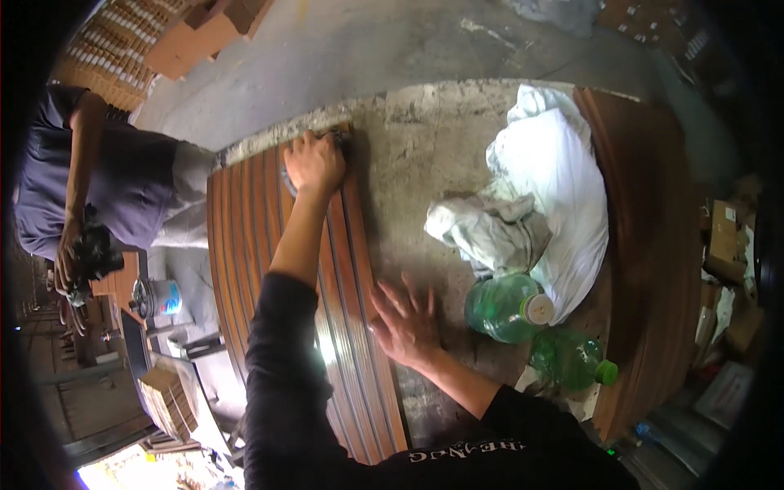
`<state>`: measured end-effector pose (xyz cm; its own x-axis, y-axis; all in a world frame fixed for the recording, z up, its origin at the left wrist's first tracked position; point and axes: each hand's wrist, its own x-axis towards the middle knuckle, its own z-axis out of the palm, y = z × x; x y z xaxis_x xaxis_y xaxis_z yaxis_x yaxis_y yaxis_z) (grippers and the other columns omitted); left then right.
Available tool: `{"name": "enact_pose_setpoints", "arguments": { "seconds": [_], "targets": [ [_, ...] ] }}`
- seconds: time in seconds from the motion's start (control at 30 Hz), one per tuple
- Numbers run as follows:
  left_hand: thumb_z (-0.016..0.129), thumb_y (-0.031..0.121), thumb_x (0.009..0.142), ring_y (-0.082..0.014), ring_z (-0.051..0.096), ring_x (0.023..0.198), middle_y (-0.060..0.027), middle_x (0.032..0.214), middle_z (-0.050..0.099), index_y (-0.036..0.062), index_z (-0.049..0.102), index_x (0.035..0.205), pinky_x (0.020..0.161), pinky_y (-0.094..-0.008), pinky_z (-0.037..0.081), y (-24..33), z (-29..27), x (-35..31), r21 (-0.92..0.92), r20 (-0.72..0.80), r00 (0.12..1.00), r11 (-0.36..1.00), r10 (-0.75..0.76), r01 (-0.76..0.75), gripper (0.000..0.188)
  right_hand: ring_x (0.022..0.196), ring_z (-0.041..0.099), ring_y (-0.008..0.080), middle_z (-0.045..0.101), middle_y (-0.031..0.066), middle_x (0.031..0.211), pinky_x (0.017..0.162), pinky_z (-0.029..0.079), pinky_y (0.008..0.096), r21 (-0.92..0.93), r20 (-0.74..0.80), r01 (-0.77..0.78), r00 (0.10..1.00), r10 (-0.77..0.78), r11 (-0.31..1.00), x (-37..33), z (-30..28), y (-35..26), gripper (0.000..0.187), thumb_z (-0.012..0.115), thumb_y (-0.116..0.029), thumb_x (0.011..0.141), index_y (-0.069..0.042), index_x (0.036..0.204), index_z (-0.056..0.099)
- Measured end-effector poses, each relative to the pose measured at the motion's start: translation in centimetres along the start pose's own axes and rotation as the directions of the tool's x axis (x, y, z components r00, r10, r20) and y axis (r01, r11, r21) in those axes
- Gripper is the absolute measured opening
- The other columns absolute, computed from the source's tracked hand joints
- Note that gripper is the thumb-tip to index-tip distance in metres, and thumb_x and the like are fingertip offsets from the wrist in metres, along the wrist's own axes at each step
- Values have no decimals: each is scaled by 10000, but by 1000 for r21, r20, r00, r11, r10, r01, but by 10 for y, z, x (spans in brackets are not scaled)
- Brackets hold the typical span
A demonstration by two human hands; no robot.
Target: The person wipes the surface of a wood slatted panel using a grey cloth and later a white cloth.
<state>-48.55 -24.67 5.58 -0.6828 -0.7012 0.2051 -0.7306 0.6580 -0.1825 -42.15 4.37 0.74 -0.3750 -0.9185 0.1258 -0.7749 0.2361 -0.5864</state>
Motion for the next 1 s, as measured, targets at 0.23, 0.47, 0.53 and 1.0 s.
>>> {"name": "enact_pose_setpoints", "arguments": {
  "seconds": [0.23,0.47,0.53,1.0],
  "targets": [
    [464,246,839,-269,516,1057,-119,1089,546,118,598,1120,878,-415,373,28,-13,-62,-3,214,956,979,201,-206,337,1362,134,341,268,74,1416,1029,117,664,5,54,-85,995,84,996,-9,-5,22,587,575,-375,837,-165,1344,367],
    [480,179,810,-250,511,1020,-101,1053,559,110,648,944,852,-392,366,10,2,44,120,33,995,988,93,-97,226,1366,128,340,266,82,1427,1022,127,673,20,85,-44,996,42,999,4,-3,2,568,548,-381,858,-166,1354,371],
    [489,175,806,-249,512,1019,-102,1049,558,113,640,971,861,-387,363,13,9,39,124,84,994,989,68,-78,231,1362,135,342,268,84,1426,1020,134,669,29,68,-42,997,40,999,4,-3,7,561,552,-379,855,-150,1341,390],
    [485,183,806,-254,512,1065,-111,1133,544,130,611,1077,896,-407,373,7,10,47,87,146,989,996,12,-25,303,1347,173,358,302,114,1400,1037,117,656,-71,88,9,996,-3,997,-3,4,2,594,563,-390,839,-148,1347,372]
  ]
}}
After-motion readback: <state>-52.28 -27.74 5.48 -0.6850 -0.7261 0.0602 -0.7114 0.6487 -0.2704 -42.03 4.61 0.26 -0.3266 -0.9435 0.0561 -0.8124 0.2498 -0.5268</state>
